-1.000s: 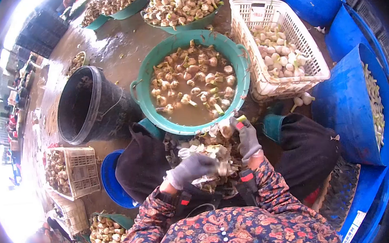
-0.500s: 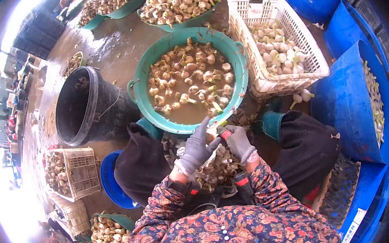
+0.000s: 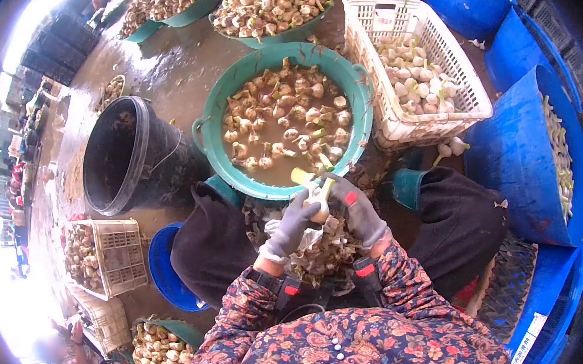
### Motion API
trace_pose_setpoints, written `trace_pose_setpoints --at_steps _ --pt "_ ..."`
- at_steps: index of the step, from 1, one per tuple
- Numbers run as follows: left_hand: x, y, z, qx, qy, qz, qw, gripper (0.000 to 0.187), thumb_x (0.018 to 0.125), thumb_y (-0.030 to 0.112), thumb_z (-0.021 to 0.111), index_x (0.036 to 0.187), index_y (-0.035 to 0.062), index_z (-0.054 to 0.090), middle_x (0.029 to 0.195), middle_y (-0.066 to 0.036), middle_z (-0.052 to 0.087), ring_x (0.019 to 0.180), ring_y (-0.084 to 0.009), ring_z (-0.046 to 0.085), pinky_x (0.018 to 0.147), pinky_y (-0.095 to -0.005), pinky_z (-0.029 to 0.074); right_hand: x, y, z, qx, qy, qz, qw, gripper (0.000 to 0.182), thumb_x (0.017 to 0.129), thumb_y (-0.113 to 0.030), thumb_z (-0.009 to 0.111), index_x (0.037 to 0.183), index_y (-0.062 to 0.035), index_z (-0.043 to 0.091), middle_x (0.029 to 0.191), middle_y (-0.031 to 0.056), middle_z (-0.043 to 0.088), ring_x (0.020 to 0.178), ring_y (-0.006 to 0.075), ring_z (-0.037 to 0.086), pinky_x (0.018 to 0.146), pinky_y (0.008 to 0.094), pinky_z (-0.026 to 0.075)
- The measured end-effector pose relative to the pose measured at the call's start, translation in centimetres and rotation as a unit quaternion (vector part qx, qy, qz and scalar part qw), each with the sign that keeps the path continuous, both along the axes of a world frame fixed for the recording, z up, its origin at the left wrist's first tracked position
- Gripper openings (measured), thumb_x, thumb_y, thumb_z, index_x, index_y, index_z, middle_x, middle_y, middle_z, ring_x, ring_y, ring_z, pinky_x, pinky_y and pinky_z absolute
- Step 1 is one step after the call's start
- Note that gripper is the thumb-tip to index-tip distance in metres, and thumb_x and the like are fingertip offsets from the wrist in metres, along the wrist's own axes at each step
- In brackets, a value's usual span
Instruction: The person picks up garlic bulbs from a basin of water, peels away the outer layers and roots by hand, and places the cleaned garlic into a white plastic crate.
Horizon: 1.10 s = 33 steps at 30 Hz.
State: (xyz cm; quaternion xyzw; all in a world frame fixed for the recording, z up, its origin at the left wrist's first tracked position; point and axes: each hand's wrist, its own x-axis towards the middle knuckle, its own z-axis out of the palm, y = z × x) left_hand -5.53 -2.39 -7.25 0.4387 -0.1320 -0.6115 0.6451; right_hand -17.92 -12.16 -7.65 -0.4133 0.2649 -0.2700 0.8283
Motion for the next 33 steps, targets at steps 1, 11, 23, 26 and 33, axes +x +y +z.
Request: trace_pose_setpoints --at_steps 1,11,23,26,33 --pt "0.0 0.2 0.5 0.039 -0.085 -0.052 0.994 0.047 0.086 0.021 0.051 0.127 0.0000 0.043 0.113 -0.006 0.054 0.101 -0.0132 0.052 0.091 -0.0268 0.039 0.1 0.1 0.2 0.001 0.001 -0.001 1.000 0.028 0.094 -0.018 0.046 0.111 0.0017 0.055 0.106 0.0082 0.061 0.099 0.0128 0.055 0.088 0.0254 0.043" --pt "-0.2 1.6 2.8 0.025 -0.382 -0.063 0.922 0.017 0.076 0.009 0.071 0.088 0.0022 0.061 0.081 0.000 0.063 0.072 -0.0072 0.056 0.066 -0.0243 0.047 -0.1 -1.1 -0.1 0.084 0.002 -0.079 0.993 0.013 0.088 -0.009 0.055 0.092 0.0007 0.062 0.088 0.0046 0.063 0.082 0.0126 0.057 0.080 0.0268 0.045" --pt "1.2 0.4 4.9 0.029 -0.601 0.000 0.798 0.041 0.068 0.012 0.076 0.106 0.0055 0.062 0.100 -0.009 0.060 0.092 -0.0182 0.059 0.079 -0.0294 0.047 -0.3 -1.5 1.1 0.123 -0.104 -0.026 0.987 0.021 0.088 -0.010 0.056 0.104 0.0018 0.060 0.097 0.0073 0.063 0.092 0.0157 0.059 0.084 0.0277 0.047" --pt "1.0 -0.6 5.4 -0.026 -0.638 -0.046 0.768 0.043 0.067 0.012 0.076 0.107 0.0067 0.061 0.104 -0.010 0.059 0.093 -0.0205 0.059 0.080 -0.0298 0.047 -0.2 -1.3 0.9 0.150 -0.098 -0.030 0.983 0.020 0.088 -0.008 0.055 0.104 0.0023 0.060 0.095 0.0071 0.063 0.090 0.0155 0.059 0.082 0.0275 0.048" --pt "0.2 0.9 3.4 -0.006 -0.629 -0.064 0.775 0.020 0.064 0.011 0.078 0.078 0.0078 0.065 0.085 -0.008 0.061 0.079 -0.0191 0.060 0.070 -0.0315 0.048 0.0 -1.0 0.0 0.142 -0.069 -0.048 0.986 0.018 0.086 -0.009 0.057 0.101 0.0021 0.061 0.091 0.0070 0.063 0.086 0.0152 0.059 0.081 0.0270 0.047"
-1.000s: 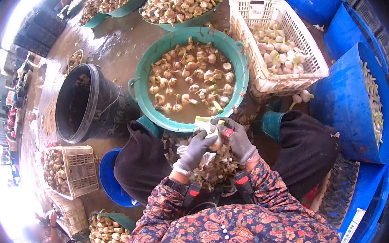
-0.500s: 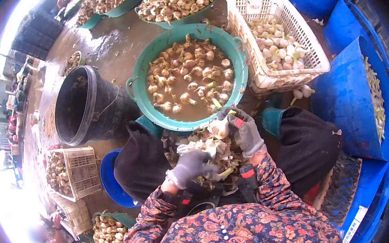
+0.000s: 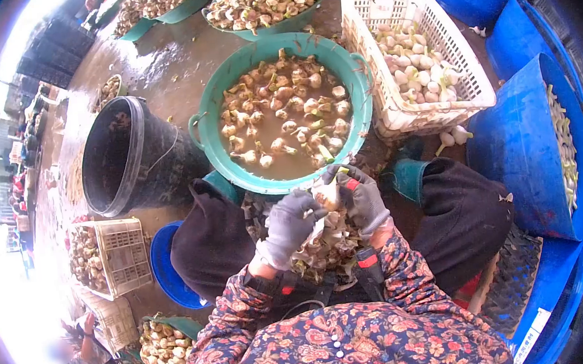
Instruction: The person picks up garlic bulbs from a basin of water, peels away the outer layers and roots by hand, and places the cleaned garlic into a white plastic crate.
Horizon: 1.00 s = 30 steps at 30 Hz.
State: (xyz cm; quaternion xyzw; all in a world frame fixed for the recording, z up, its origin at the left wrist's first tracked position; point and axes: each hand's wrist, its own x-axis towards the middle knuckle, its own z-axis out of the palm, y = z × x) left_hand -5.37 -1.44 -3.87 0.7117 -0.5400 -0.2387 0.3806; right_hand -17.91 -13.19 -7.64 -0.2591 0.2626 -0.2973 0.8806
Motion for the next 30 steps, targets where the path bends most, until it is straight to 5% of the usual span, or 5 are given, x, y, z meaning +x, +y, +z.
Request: trace_pose_setpoints --at_steps 11,15,18,24,30 --pt "-0.3 -0.6 -0.3 -0.053 0.026 0.043 0.997 0.039 0.069 0.011 0.076 0.105 0.0070 0.063 0.107 -0.009 0.058 0.098 -0.0178 0.056 0.087 -0.0287 0.045 0.2 0.3 1.1 0.001 0.036 0.004 0.999 0.017 0.087 -0.010 0.057 0.099 0.0004 0.061 0.091 0.0056 0.063 0.087 0.0134 0.058 0.083 0.0265 0.046" --pt "-0.4 -0.6 -0.1 -0.034 0.182 0.079 0.979 0.018 0.071 0.006 0.070 0.089 0.0064 0.067 0.089 -0.009 0.062 0.087 -0.0212 0.059 0.079 -0.0294 0.046 0.0 0.4 -0.1 -0.047 0.070 0.037 0.996 0.017 0.087 -0.010 0.056 0.099 0.0007 0.062 0.090 0.0055 0.064 0.085 0.0133 0.059 0.081 0.0266 0.047" --pt "-0.7 0.8 -0.4 -0.017 0.013 -0.009 1.000 0.006 0.071 0.004 0.068 0.073 0.0055 0.062 0.072 -0.009 0.060 0.073 -0.0231 0.058 0.066 -0.0301 0.045 -0.2 -0.4 -0.1 -0.015 0.088 0.018 0.996 0.018 0.087 -0.009 0.055 0.101 0.0014 0.061 0.090 0.0059 0.064 0.085 0.0139 0.059 0.081 0.0267 0.047" --pt "-0.1 3.5 -0.2 0.280 -0.142 -0.197 0.929 0.017 0.074 0.024 0.066 0.082 0.0089 0.063 0.081 -0.012 0.062 0.082 -0.0306 0.059 0.071 -0.0365 0.046 -0.7 -0.8 -2.2 0.209 -0.127 -0.002 0.970 0.022 0.089 -0.018 0.055 0.100 0.0006 0.058 0.098 0.0081 0.063 0.087 0.0185 0.061 0.084 0.0310 0.049" --pt "2.3 3.2 -0.1 0.413 -0.125 -0.161 0.887 0.041 0.074 0.045 0.063 0.095 0.0103 0.064 0.090 -0.013 0.064 0.086 -0.0297 0.061 0.076 -0.0374 0.048 -1.1 -1.2 -1.2 0.182 -0.006 -0.038 0.982 0.024 0.087 -0.021 0.059 0.100 -0.0006 0.058 0.096 0.0065 0.063 0.087 0.0165 0.060 0.078 0.0298 0.050"
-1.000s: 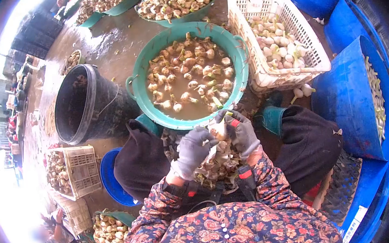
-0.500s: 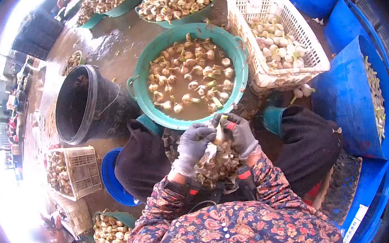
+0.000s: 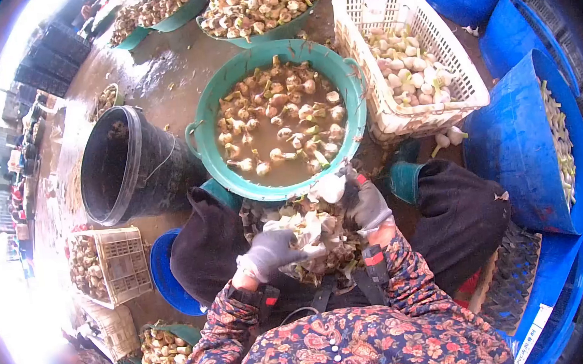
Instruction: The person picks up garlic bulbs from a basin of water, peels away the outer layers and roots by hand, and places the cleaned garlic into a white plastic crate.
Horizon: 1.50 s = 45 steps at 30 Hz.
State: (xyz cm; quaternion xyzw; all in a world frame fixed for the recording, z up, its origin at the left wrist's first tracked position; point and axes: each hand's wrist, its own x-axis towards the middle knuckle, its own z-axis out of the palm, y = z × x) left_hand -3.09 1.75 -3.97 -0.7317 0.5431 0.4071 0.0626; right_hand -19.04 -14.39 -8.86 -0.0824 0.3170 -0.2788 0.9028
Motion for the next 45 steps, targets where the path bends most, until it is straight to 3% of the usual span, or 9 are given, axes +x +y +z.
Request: trace_pose_setpoints --at_steps 7,9,11,17,21,24,33,37,45 --pt "7.8 -9.4 -6.7 -0.205 -0.121 0.147 0.960 0.057 0.066 0.031 0.071 0.114 0.0071 0.053 0.121 -0.016 0.051 0.113 -0.0309 0.048 0.090 -0.0382 0.042 0.7 -0.4 -4.7 -0.155 0.311 0.088 0.934 0.017 0.073 -0.018 0.076 0.079 -0.0086 0.062 0.071 -0.0018 0.060 0.055 0.0061 0.050 0.047 0.0228 0.039" --pt "10.6 -12.0 -11.2 -0.227 -0.120 0.150 0.955 0.064 0.062 0.028 0.074 0.117 0.0075 0.051 0.127 -0.018 0.045 0.116 -0.0325 0.044 0.095 -0.0383 0.040 -0.9 -3.8 -11.5 -0.103 0.035 -0.071 0.992 0.032 0.079 -0.021 0.068 0.103 -0.0016 0.058 0.092 0.0085 0.063 0.070 0.0148 0.060 0.056 0.0226 0.049" --pt "11.5 -14.2 -13.5 -0.189 -0.152 0.134 0.961 0.067 0.059 0.029 0.075 0.118 0.0080 0.050 0.127 -0.017 0.043 0.116 -0.0322 0.044 0.097 -0.0379 0.039 -2.5 -7.4 8.1 0.054 -0.206 -0.221 0.952 0.044 0.086 -0.035 0.058 0.109 0.0013 0.052 0.099 0.0134 0.063 0.083 0.0220 0.063 0.064 0.0296 0.055" --pt "9.9 -14.9 -16.9 -0.103 -0.112 0.166 0.974 0.071 0.057 0.034 0.077 0.116 0.0056 0.050 0.112 -0.017 0.056 0.101 -0.0275 0.057 0.087 -0.0357 0.046 -3.2 -7.9 5.5 -0.178 0.166 -0.141 0.960 0.046 0.087 -0.050 0.051 0.099 -0.0059 0.057 0.093 0.0143 0.066 0.075 0.0239 0.065 0.060 0.0282 0.053" --pt "7.2 -12.8 -14.5 -0.073 0.390 0.415 0.818 0.050 0.068 0.011 0.074 0.113 0.0011 0.054 0.091 -0.007 0.064 0.077 -0.0105 0.060 0.064 -0.0225 0.050 1.4 -3.2 0.9 -0.420 0.491 0.061 0.761 0.044 0.085 -0.050 0.054 0.077 -0.0082 0.064 0.076 0.0076 0.063 0.066 0.0214 0.060 0.059 0.0333 0.048" --pt "2.3 -11.9 -5.3 -0.157 0.384 0.282 0.865 0.052 0.072 0.018 0.073 0.117 0.0008 0.053 0.097 -0.009 0.063 0.082 -0.0101 0.059 0.068 -0.0241 0.050 3.2 -0.8 0.3 -0.454 0.549 0.154 0.685 0.042 0.081 -0.049 0.059 0.080 -0.0081 0.068 0.076 0.0139 0.065 0.068 0.0283 0.062 0.062 0.0374 0.048" --pt "-0.5 -8.7 -1.5 -0.340 0.068 0.076 0.935 0.058 0.061 0.035 0.079 0.107 0.0056 0.061 0.101 -0.017 0.062 0.097 -0.0275 0.059 0.084 -0.0363 0.046 1.3 0.4 2.7 -0.391 0.442 0.145 0.794 0.041 0.080 -0.043 0.062 0.069 -0.0037 0.063 0.057 0.0105 0.056 0.055 0.0154 0.053 0.054 0.0315 0.043" --pt "0.2 -7.2 0.4 -0.299 0.223 0.156 0.915 0.055 0.068 0.024 0.078 0.111 -0.0025 0.056 0.091 -0.006 0.064 0.078 -0.0079 0.059 0.071 -0.0229 0.049 0.4 0.7 1.6 -0.368 0.276 0.137 0.878 0.027 0.087 -0.028 0.053 0.080 -0.0023 0.061 0.065 0.0048 0.057 0.056 0.0149 0.053 0.053 0.0278 0.044" --pt "-2.6 -5.9 1.3 -0.253 0.405 0.280 0.833 0.073 0.070 0.014 0.077 0.129 -0.0021 0.038 0.118 -0.010 0.053 0.106 -0.0165 0.052 0.091 -0.0285 0.044 0.0 2.4 2.5 -0.040 0.001 0.189 0.981 0.058 0.089 -0.057 0.037 0.118 -0.0092 0.050 0.094 0.0072 0.062 0.074 0.0179 0.062 0.059 0.0320 0.053"
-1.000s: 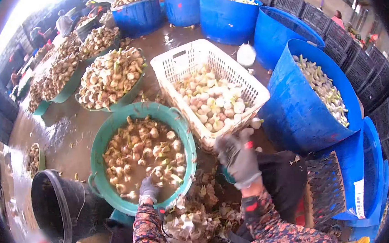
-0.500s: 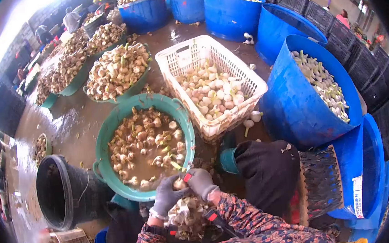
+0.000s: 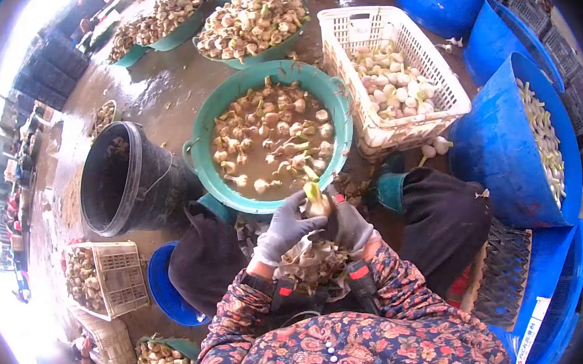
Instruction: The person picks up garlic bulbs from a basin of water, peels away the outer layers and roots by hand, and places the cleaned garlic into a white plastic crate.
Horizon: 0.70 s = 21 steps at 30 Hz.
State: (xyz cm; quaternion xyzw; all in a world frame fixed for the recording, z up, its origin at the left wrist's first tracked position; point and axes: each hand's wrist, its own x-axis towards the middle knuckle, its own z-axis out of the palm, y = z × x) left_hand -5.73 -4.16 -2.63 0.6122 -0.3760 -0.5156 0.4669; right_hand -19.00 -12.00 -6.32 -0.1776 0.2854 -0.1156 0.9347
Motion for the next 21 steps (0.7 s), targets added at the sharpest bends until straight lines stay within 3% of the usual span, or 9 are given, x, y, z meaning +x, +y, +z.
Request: trace_pose_setpoints --at_steps 2,5,7,9,12,14,16,17,21 --pt "0.3 0.4 0.1 -0.051 -0.343 0.031 0.937 0.075 0.067 0.014 0.078 0.130 0.0008 0.039 0.121 -0.013 0.051 0.112 -0.0196 0.049 0.094 -0.0294 0.041 0.4 0.1 1.3 -0.051 0.078 0.008 0.996 0.050 0.089 -0.055 0.039 0.113 -0.0131 0.051 0.092 0.0038 0.061 0.066 0.0137 0.058 0.052 0.0295 0.049" --pt "1.3 0.7 -0.9 -0.095 -0.271 -0.031 0.957 0.045 0.074 0.008 0.071 0.115 0.0005 0.055 0.108 -0.012 0.058 0.098 -0.0171 0.056 0.084 -0.0290 0.046 0.9 -0.3 -6.1 -0.242 0.160 0.058 0.955 0.048 0.090 -0.052 0.041 0.115 -0.0116 0.049 0.089 0.0018 0.060 0.065 0.0107 0.056 0.052 0.0233 0.044" --pt "1.6 1.1 -1.8 -0.055 -0.298 -0.098 0.948 0.036 0.075 0.007 0.069 0.109 -0.0003 0.060 0.099 -0.009 0.063 0.090 -0.0146 0.059 0.079 -0.0285 0.048 0.7 -0.1 -3.9 -0.230 0.143 0.087 0.959 0.050 0.089 -0.053 0.042 0.114 -0.0104 0.050 0.089 0.0020 0.059 0.065 0.0102 0.056 0.053 0.0225 0.044" --pt "1.7 1.5 -4.9 0.017 -0.177 -0.007 0.984 0.022 0.077 0.008 0.069 0.097 0.0002 0.065 0.080 -0.002 0.066 0.074 -0.0110 0.060 0.069 -0.0270 0.049 0.5 -0.2 -1.0 -0.219 0.126 0.112 0.961 0.052 0.088 -0.055 0.044 0.113 -0.0093 0.051 0.089 0.0022 0.059 0.065 0.0097 0.055 0.053 0.0216 0.043" --pt "2.2 1.2 -3.0 0.128 -0.125 0.048 0.983 0.017 0.081 0.017 0.066 0.087 0.0020 0.068 0.075 -0.005 0.067 0.067 -0.0134 0.059 0.064 -0.0260 0.047 0.4 -0.3 1.6 -0.423 0.196 0.127 0.876 0.051 0.082 -0.040 0.064 0.109 0.0017 0.053 0.091 0.0062 0.060 0.084 0.0122 0.055 0.075 0.0262 0.045" --pt "3.1 1.4 -3.4 0.148 -0.025 0.043 0.988 0.020 0.086 0.016 0.060 0.098 0.0008 0.065 0.087 -0.006 0.067 0.076 -0.0123 0.060 0.069 -0.0257 0.047 0.5 -0.3 0.2 -0.345 0.114 0.091 0.927 0.051 0.075 -0.023 0.074 0.113 0.0022 0.050 0.103 0.0098 0.058 0.096 0.0133 0.054 0.083 0.0270 0.044" --pt "2.8 2.1 -3.1 0.062 0.421 0.133 0.895 0.028 0.089 0.017 0.055 0.113 0.0021 0.057 0.102 -0.008 0.063 0.086 -0.0104 0.058 0.075 -0.0246 0.047 0.4 -0.2 -0.4 -0.360 -0.026 0.030 0.932 0.054 0.075 -0.021 0.074 0.116 0.0022 0.048 0.112 0.0118 0.053 0.103 0.0139 0.050 0.088 0.0275 0.042" --pt "2.5 2.4 -3.6 0.046 0.472 0.164 0.865 0.033 0.092 0.019 0.050 0.121 0.0026 0.049 0.110 -0.007 0.058 0.094 -0.0098 0.055 0.079 -0.0239 0.047 0.4 -0.3 -0.4 -0.361 -0.026 0.029 0.932 0.054 0.075 -0.021 0.074 0.116 0.0022 0.048 0.112 0.0118 0.053 0.103 0.0139 0.050 0.088 0.0275 0.042" --pt "2.6 3.8 -3.6 0.040 0.158 0.134 0.978 0.033 0.090 0.020 0.054 0.118 0.0025 0.051 0.114 -0.008 0.057 0.101 -0.0160 0.056 0.087 -0.0293 0.046 0.9 0.3 1.8 -0.775 0.183 -0.004 0.605 0.050 0.065 -0.012 0.074 0.112 -0.0112 0.057 0.118 0.0136 0.053 0.105 0.0306 0.051 0.094 0.0390 0.039"
